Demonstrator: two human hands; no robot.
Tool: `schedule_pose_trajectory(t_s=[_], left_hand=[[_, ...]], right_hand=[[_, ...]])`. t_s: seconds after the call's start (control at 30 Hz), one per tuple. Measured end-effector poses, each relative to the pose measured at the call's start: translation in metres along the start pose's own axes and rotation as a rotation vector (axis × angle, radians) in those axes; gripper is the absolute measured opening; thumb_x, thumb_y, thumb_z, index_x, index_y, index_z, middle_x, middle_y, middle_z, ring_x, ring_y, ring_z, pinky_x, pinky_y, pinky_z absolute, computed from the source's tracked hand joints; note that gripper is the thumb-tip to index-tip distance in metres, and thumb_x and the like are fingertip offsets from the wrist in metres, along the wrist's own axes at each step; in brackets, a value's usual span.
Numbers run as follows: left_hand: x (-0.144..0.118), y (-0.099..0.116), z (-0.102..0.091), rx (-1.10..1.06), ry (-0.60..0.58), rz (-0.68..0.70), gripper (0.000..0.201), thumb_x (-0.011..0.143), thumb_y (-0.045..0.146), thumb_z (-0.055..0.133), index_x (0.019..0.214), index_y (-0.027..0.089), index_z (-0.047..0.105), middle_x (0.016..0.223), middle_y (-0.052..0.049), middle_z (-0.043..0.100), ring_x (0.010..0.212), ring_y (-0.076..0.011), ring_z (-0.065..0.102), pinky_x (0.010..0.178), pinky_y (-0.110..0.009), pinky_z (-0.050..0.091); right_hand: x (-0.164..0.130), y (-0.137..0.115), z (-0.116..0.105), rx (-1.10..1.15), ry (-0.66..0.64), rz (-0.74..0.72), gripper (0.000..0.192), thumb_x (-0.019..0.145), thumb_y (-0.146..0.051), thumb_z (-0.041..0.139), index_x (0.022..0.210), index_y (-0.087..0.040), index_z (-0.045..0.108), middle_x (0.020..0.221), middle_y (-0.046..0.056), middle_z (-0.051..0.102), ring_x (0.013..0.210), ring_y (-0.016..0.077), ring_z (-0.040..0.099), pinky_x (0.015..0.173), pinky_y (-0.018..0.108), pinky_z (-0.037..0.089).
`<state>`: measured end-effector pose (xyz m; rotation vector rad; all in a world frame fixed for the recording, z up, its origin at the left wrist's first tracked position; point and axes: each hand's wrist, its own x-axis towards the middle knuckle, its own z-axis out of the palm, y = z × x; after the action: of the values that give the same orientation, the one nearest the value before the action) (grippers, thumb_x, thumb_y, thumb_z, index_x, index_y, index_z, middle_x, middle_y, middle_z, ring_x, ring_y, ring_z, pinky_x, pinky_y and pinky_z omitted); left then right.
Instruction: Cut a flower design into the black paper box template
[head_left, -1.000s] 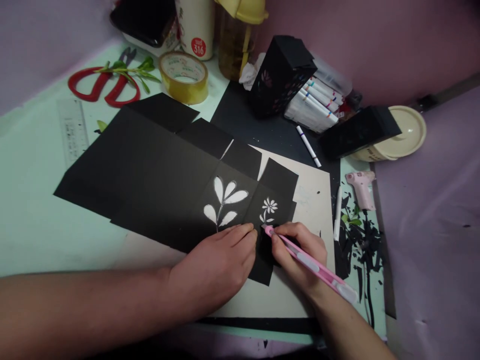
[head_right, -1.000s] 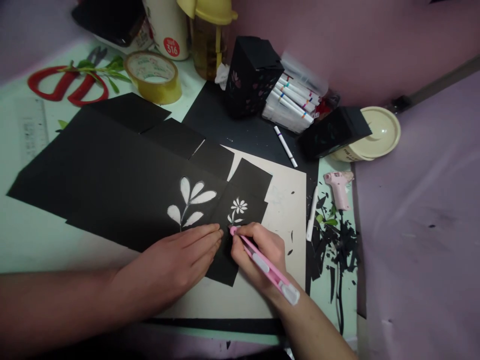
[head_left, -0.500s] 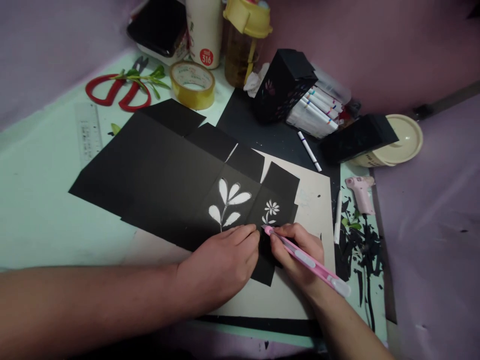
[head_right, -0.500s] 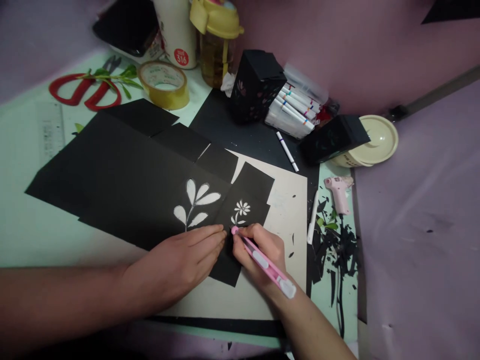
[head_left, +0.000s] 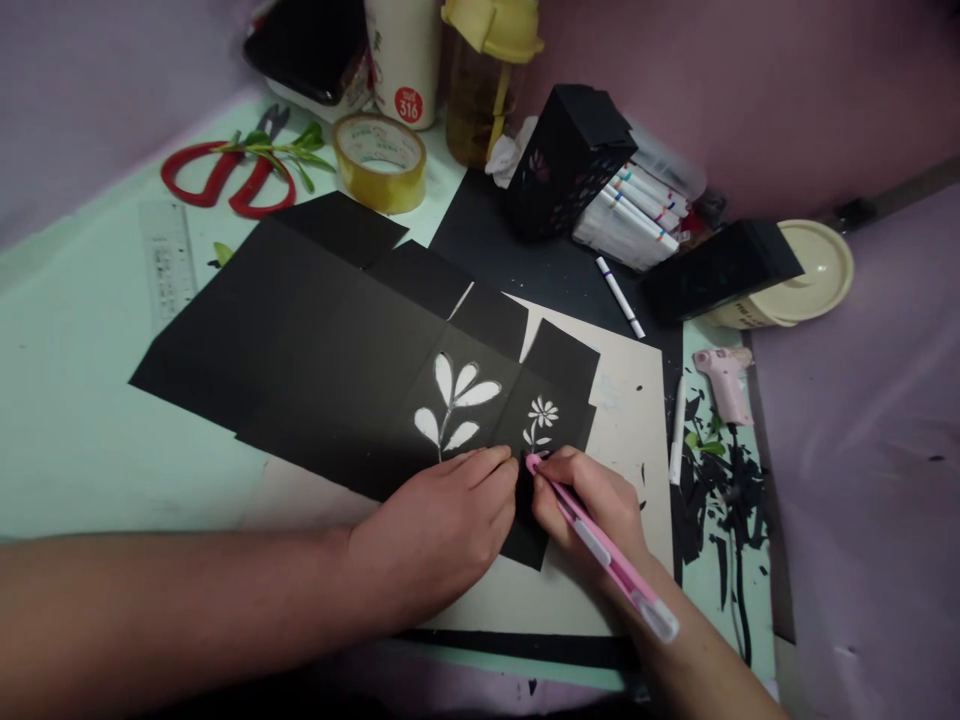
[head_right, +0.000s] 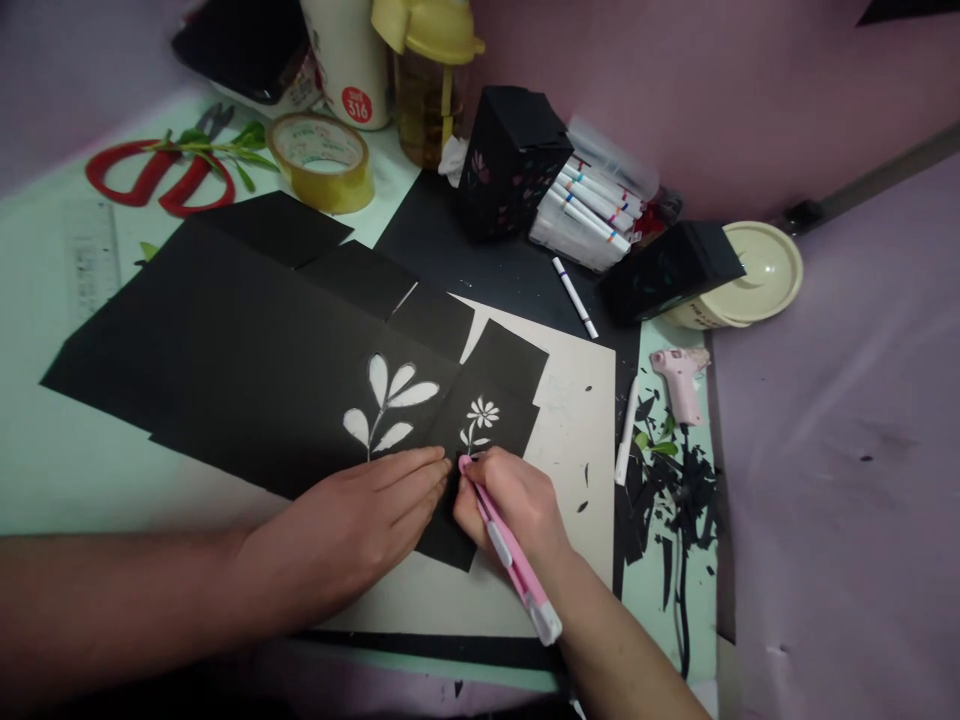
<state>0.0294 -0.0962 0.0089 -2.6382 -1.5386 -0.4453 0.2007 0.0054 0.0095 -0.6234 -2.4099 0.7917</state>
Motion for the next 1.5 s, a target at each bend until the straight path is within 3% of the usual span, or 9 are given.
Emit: schedule_pose_trajectory(t_s=[0.27, 0.4, 0.63, 0.97, 1.23, 1.4, 1.5], left_hand=[[0.001, 0.000, -0.001, -0.050, -0.014, -0.018, 0.027, 0.092, 0.009, 0.044, 0.108, 0.002, 0.066, 0.113, -0.018, 0.069, 0.113, -0.0256, 0.060, 0.101, -0.038, 0.049], [0.002, 0.000, -0.001, -0.018, -0.007, -0.004, 0.026, 0.093, 0.010, 0.046, 0.108, 0.003, 0.066, 0.111, -0.016, 0.070, 0.112, -0.0245, 0.061, 0.103, -0.038, 0.048], [0.001, 0.000, -0.002, -0.019, 0.012, -0.012, 0.026, 0.091, 0.012, 0.048, 0.107, 0.003, 0.067, 0.111, -0.016, 0.070, 0.112, -0.0256, 0.062, 0.102, -0.037, 0.049], [0.002, 0.000, -0.002, -0.008, 0.005, -0.008, 0.029, 0.091, 0.009, 0.045, 0.110, 0.002, 0.066, 0.114, -0.017, 0.069, 0.114, -0.0245, 0.061, 0.105, -0.037, 0.047], [0.001, 0.000, -0.002, -0.007, 0.023, -0.003, 0.031, 0.090, 0.011, 0.046, 0.109, 0.002, 0.068, 0.112, -0.015, 0.070, 0.112, -0.0269, 0.063, 0.102, -0.036, 0.051], [0.002, 0.000, 0.000, -0.018, 0.028, 0.005, 0.029, 0.089, 0.010, 0.047, 0.107, 0.001, 0.069, 0.112, -0.017, 0.070, 0.112, -0.0276, 0.063, 0.103, -0.038, 0.051], [0.002, -0.001, 0.001, -0.037, 0.019, -0.007, 0.030, 0.091, 0.010, 0.045, 0.108, 0.002, 0.068, 0.110, -0.017, 0.070, 0.112, -0.0267, 0.063, 0.101, -0.037, 0.052]], right_hand=[[-0.001, 0.005, -0.002, -0.047, -0.042, -0.109, 0.020, 0.085, -0.001, 0.055, 0.083, -0.021, 0.054, 0.069, 0.000, 0.054, 0.059, 0.0117, 0.051, 0.054, 0.025, 0.043], [-0.003, 0.008, -0.007, -0.074, -0.150, -0.171, 0.022, 0.086, 0.001, 0.053, 0.080, -0.021, 0.053, 0.072, 0.001, 0.053, 0.065, 0.0139, 0.050, 0.058, 0.027, 0.042], [-0.003, 0.006, -0.019, -0.113, -0.309, -0.182, 0.030, 0.090, 0.000, 0.049, 0.069, -0.021, 0.042, 0.069, -0.001, 0.039, 0.064, 0.0135, 0.033, 0.057, 0.030, 0.028], [0.000, 0.006, -0.030, -0.155, -0.436, -0.222, 0.032, 0.094, -0.002, 0.047, 0.069, -0.020, 0.039, 0.071, -0.001, 0.040, 0.067, 0.0141, 0.032, 0.059, 0.031, 0.025], [-0.001, 0.009, -0.028, -0.113, -0.343, -0.244, 0.025, 0.090, 0.000, 0.053, 0.075, -0.019, 0.048, 0.069, -0.001, 0.044, 0.065, 0.0138, 0.036, 0.057, 0.030, 0.031], [-0.003, 0.013, -0.019, -0.083, -0.221, -0.265, 0.018, 0.086, -0.002, 0.060, 0.096, -0.017, 0.058, 0.075, 0.003, 0.059, 0.067, 0.0147, 0.052, 0.058, 0.029, 0.045], [-0.003, 0.012, -0.013, -0.039, -0.079, -0.197, 0.021, 0.084, -0.002, 0.062, 0.096, -0.019, 0.058, 0.077, 0.003, 0.065, 0.067, 0.0138, 0.060, 0.057, 0.026, 0.051]])
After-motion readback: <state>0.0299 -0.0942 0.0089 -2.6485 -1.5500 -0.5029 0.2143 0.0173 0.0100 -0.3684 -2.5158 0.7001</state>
